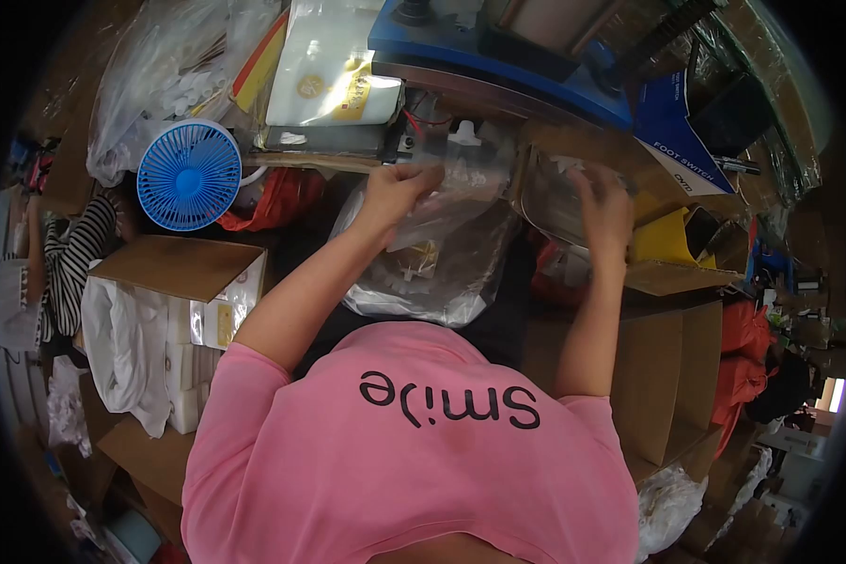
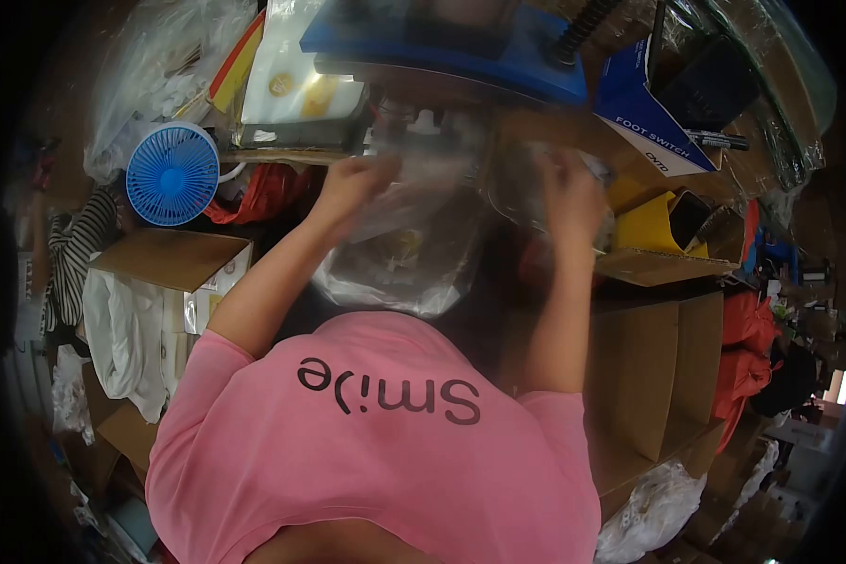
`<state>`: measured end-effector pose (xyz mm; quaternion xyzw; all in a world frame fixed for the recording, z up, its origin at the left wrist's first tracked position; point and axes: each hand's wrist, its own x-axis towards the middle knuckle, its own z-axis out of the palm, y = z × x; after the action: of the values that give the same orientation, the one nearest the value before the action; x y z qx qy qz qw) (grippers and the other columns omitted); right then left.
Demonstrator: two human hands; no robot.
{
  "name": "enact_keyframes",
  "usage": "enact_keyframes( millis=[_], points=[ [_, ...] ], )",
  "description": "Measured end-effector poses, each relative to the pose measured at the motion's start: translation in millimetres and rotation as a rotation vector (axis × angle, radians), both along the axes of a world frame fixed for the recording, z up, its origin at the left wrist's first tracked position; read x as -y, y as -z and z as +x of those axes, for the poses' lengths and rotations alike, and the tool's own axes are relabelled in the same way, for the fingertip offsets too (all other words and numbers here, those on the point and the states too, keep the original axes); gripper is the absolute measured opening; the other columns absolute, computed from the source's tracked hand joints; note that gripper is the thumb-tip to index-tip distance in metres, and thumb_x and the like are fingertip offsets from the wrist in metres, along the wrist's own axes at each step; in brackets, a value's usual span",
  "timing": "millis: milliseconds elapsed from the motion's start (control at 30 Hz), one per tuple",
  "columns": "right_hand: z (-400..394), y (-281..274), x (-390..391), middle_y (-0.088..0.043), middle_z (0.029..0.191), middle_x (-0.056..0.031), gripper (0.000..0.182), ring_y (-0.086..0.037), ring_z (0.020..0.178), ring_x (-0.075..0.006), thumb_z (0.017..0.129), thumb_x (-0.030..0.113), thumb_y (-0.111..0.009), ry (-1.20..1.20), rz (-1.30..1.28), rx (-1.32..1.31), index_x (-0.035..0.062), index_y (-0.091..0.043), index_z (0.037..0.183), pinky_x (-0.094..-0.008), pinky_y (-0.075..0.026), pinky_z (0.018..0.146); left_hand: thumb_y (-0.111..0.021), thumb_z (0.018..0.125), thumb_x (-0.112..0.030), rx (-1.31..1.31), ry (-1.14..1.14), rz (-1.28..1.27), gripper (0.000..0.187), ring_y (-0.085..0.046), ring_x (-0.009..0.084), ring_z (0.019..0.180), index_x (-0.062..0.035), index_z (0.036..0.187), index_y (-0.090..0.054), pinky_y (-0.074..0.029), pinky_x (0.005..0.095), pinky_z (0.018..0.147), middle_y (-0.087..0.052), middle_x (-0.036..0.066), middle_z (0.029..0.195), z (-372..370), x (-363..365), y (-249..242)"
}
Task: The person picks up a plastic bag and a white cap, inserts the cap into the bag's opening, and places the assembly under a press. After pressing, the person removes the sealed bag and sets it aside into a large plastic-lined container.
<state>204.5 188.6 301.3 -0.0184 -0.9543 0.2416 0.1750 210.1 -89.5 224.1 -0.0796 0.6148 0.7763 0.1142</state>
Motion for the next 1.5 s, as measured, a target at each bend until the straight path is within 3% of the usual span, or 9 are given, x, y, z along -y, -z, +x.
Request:
enact_keyframes(
  millis=[333,467,500,600,833,867,1100,1300,1500],
  points=[
    [3.7,48.4,-57.4,-0.068,0.089,-0.0169,0.024,-0.065,0.086,-0.0373,0.083,0.027,-0.063,0.126,0.552,0.227,0.0090,-0.067,0.097,-0.0468,-0.051,0.074,-0.069,0.085,-0.020,-0.052,-0.036,0.036,0.021,-0.062,0.0102,0.067,0.0010,0.090,-0.071,-0.049,0.0243,0.063,-0.068,0.005,0.076,-11.7,9.1,-30.2],
    [-5.4,52.3,-39.7,-0.066,0.087,-0.0191,0.021,-0.066,0.083,-0.0331,0.087,0.021,-0.061,0.031,0.201,0.031,0.0030,-0.065,0.097,-0.0412,-0.051,0.071,-0.065,0.086,-0.039,-0.833,-0.387,-1.139,0.049,-0.057,0.0288,0.114,-0.0063,0.121,-0.061,-0.043,0.0408,0.095,-0.060,0.013,0.124,-48.5,71.6,-22.6],
    [-5.9,53.4,-38.6,-0.066,0.087,-0.0191,0.021,-0.066,0.083,-0.0331,0.087,0.021,-0.061,0.024,0.190,0.036,0.0030,-0.065,0.097,-0.0412,-0.051,0.071,-0.067,0.083,-0.042,-0.753,-0.322,-1.364,0.055,-0.038,0.0313,0.132,-0.0110,0.127,-0.057,-0.026,0.0491,0.108,-0.048,0.011,0.139,-47.7,85.8,-4.4],
    [-13.6,54.1,-36.4,-0.065,0.088,-0.0118,0.019,-0.065,0.080,-0.0211,0.089,0.016,-0.061,-0.054,-0.241,0.060,0.0000,-0.062,0.100,-0.0321,-0.050,0.069,-0.068,0.081,-0.037,-0.797,-0.170,-1.488,0.050,-0.038,0.0272,0.134,-0.0170,0.126,-0.059,-0.021,0.0530,0.109,-0.049,0.007,0.139,-13.2,97.3,5.3],
    [3.3,22.2,16.5,-0.062,0.090,-0.0023,0.021,-0.058,0.088,-0.0106,0.086,0.009,-0.067,-0.272,-0.705,0.048,0.0012,-0.060,0.104,-0.0230,-0.047,0.076,-0.071,0.082,-0.011,-0.432,-0.187,-0.603,0.008,-0.060,0.0065,0.071,-0.0040,0.085,-0.072,-0.046,0.0256,0.074,-0.067,0.001,0.071,26.5,89.7,-40.7],
    [7.2,13.4,31.0,-0.062,0.090,-0.0027,0.021,-0.057,0.089,-0.0104,0.085,0.009,-0.067,-0.309,-0.672,0.047,0.0012,-0.061,0.103,-0.0236,-0.046,0.078,-0.072,0.081,-0.009,-0.429,-0.177,-0.333,0.012,-0.053,0.0004,0.071,0.0032,0.082,-0.069,-0.042,0.0196,0.059,-0.064,0.000,0.069,28.5,78.3,-33.4],
    [22.4,-6.4,95.5,-0.065,0.091,-0.0047,0.021,-0.060,0.091,-0.0116,0.080,0.005,-0.070,-0.694,-0.443,0.234,0.0019,-0.063,0.100,-0.0258,-0.047,0.083,-0.070,0.082,-0.014,-0.294,0.178,-0.341,0.021,-0.057,0.0061,0.071,0.0049,0.090,-0.070,-0.046,0.0240,0.068,-0.068,0.004,0.076,54.2,39.3,0.2],
    [5.4,24.5,86.7,-0.067,0.097,-0.0057,0.028,-0.062,0.093,-0.0124,0.081,0.007,-0.071,-0.652,-0.913,0.401,0.0022,-0.063,0.108,-0.0265,-0.048,0.082,-0.067,0.087,-0.021,-0.169,0.147,-0.262,0.022,-0.057,0.0059,0.067,0.0008,0.088,-0.072,-0.046,0.0241,0.063,-0.067,0.002,0.075,42.7,21.7,-5.3],
    [-3.7,7.9,-13.9,-0.066,0.108,-0.0175,0.043,-0.064,0.101,-0.0312,0.087,0.032,-0.065,0.088,-0.026,0.005,0.0019,-0.060,0.118,-0.0384,-0.050,0.082,-0.071,0.084,-0.020,0.009,0.047,-0.056,0.023,-0.057,0.0074,0.063,0.0012,0.077,-0.068,-0.046,0.0237,0.060,-0.066,0.005,0.075,1.4,-3.2,-22.7]
  ],
)
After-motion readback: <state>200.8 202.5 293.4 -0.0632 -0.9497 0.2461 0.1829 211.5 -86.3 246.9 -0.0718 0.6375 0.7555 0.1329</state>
